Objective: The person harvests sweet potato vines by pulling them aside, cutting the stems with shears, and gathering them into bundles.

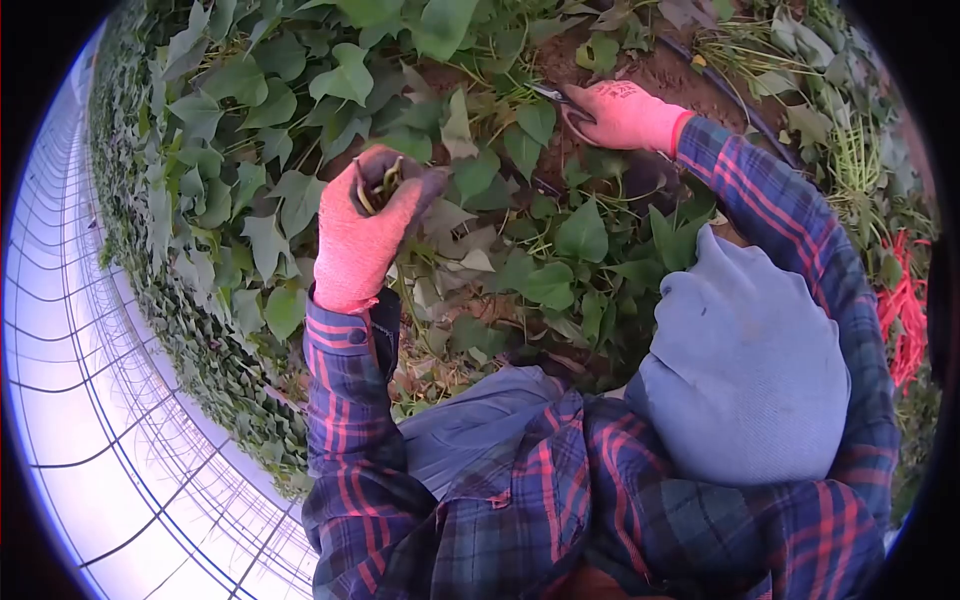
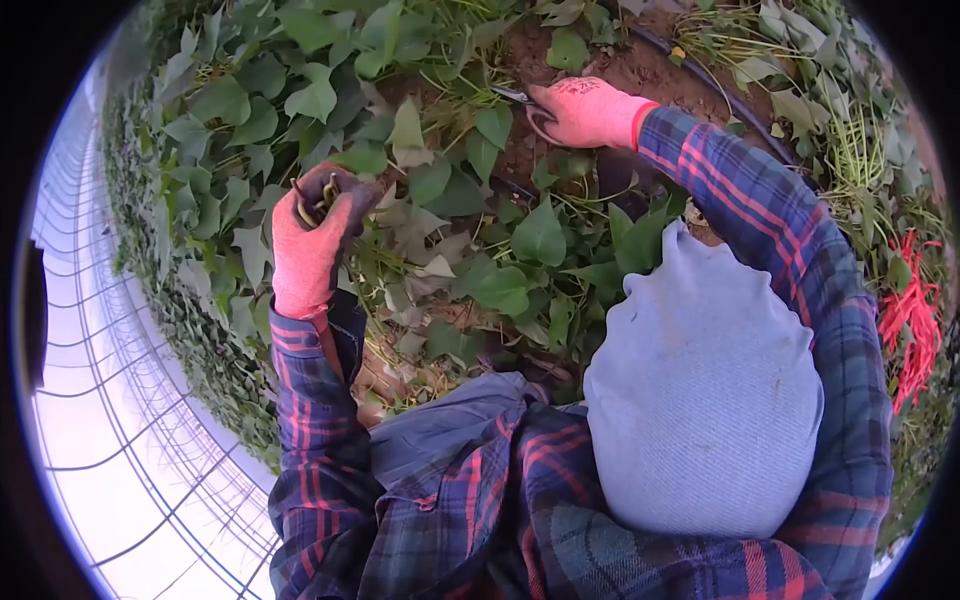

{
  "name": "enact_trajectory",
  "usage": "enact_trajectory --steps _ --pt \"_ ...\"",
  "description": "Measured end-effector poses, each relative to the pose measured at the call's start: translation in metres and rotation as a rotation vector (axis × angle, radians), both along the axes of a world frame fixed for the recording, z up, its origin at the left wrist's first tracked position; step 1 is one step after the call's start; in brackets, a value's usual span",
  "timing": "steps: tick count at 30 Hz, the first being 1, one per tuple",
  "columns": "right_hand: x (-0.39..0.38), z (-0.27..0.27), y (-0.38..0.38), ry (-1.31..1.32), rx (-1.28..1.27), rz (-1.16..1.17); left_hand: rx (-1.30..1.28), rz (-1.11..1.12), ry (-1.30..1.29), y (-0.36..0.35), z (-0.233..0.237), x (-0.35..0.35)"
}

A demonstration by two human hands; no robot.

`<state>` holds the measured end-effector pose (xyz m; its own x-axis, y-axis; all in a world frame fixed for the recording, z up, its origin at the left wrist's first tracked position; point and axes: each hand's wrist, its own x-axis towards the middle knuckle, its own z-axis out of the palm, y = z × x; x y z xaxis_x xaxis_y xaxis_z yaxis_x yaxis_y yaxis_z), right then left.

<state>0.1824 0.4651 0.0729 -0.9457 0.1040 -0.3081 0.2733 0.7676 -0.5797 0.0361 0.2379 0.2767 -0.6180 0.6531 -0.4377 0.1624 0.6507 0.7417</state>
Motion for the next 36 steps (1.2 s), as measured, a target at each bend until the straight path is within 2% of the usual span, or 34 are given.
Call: enact_trajectory --steps 1,2,3,4,6,7,9,10,11,12,13,14,16,18,20,21,24,25,26,27,28,29,30,31,32,33,34,36 --pt "0.001 -0.003 0.000 0.000 -0.001 0.000 0.021 -0.090 0.046 0.007 -0.013 0.007" --pt "0.003 -0.007 -0.003 -0.004 0.046 0.057 0.051 -0.323 0.198 0.014 -0.028 0.007" --pt "0.004 -0.010 -0.003 -0.006 0.093 0.114 0.069 -0.333 0.165 0.024 -0.040 0.014" --pt "0.004 -0.009 -0.004 -0.007 0.093 0.114 -0.039 -0.400 0.230 0.034 -0.053 0.017" --pt "0.004 -0.005 -0.008 -0.109 0.078 0.149 -0.129 -0.517 0.457 0.054 -0.085 0.016" --pt "0.007 -0.014 -0.008 -0.057 0.065 0.128 -0.131 -0.519 0.455 0.059 -0.105 0.013" --pt "0.013 -0.016 -0.008 -0.015 0.031 0.081 -0.372 -0.451 0.695 0.062 -0.148 0.003" --pt "0.015 -0.017 -0.008 0.026 -0.004 0.035 -0.371 -0.454 0.692 0.062 -0.164 -0.003" --pt "0.016 -0.019 -0.005 0.022 -0.004 0.031 -0.474 -0.487 0.659 0.062 -0.179 -0.010" --pt "0.017 -0.018 -0.002 0.027 -0.123 -0.071 -0.578 -0.518 0.623 0.061 -0.185 -0.011" --pt "0.017 -0.017 -0.001 0.033 -0.244 -0.169 -0.565 -0.512 0.628 0.057 -0.191 -0.008" --pt "0.016 -0.015 0.006 0.033 -0.246 -0.165 -0.567 -0.510 0.626 0.053 -0.196 -0.006" --pt "0.012 -0.001 0.020 -0.083 -0.371 -0.228 -0.527 -0.527 0.584 0.049 -0.195 -0.001" --pt "0.004 -0.001 0.020 -0.110 -0.350 -0.249 -0.516 -0.545 0.587 0.047 -0.195 0.007" --pt "-0.002 -0.004 0.013 -0.048 -0.258 -0.192 -0.446 -0.542 0.584 0.044 -0.196 0.012" --pt "-0.001 -0.003 0.004 0.053 -0.134 -0.138 -0.457 -0.536 0.558 0.046 -0.193 0.013" --pt "-0.002 -0.004 -0.013 -0.124 0.142 0.085 -0.437 -0.640 0.621 0.045 -0.190 0.021" --pt "-0.003 -0.004 -0.013 -0.125 0.140 0.083 -0.379 -0.670 0.603 0.054 -0.161 0.032" --pt "-0.003 -0.004 -0.014 -0.141 0.148 0.105 -0.325 -0.689 0.630 0.057 -0.157 0.042" --pt "-0.004 -0.004 -0.014 -0.156 0.158 0.130 -0.135 -0.617 0.561 0.061 -0.166 0.046" --pt "-0.004 -0.010 -0.014 -0.157 0.159 0.134 -0.076 -0.641 0.606 0.073 -0.176 0.044" --pt "-0.003 -0.017 -0.012 -0.004 0.185 0.243 -0.019 -0.664 0.654 0.084 -0.186 0.043" --pt "-0.001 -0.029 -0.011 0.148 0.210 0.350 -0.092 -0.787 0.817 0.101 -0.184 0.039" --pt "0.000 -0.050 -0.017 0.461 0.229 0.202 -0.170 -0.728 0.720 0.122 -0.161 0.037" --pt "0.000 -0.039 -0.018 0.454 0.230 0.202 -0.312 -0.749 0.778 0.143 -0.151 0.031" --pt "-0.002 -0.018 -0.019 0.180 0.187 0.158 -0.420 -0.768 0.790 0.153 -0.158 0.020" --pt "-0.002 -0.008 -0.019 -0.091 0.142 0.111 -0.356 -0.791 0.870 0.153 -0.160 0.008" --pt "0.000 -0.009 -0.019 -0.091 0.108 0.085 -0.566 -0.798 0.824 0.154 -0.160 -0.011"
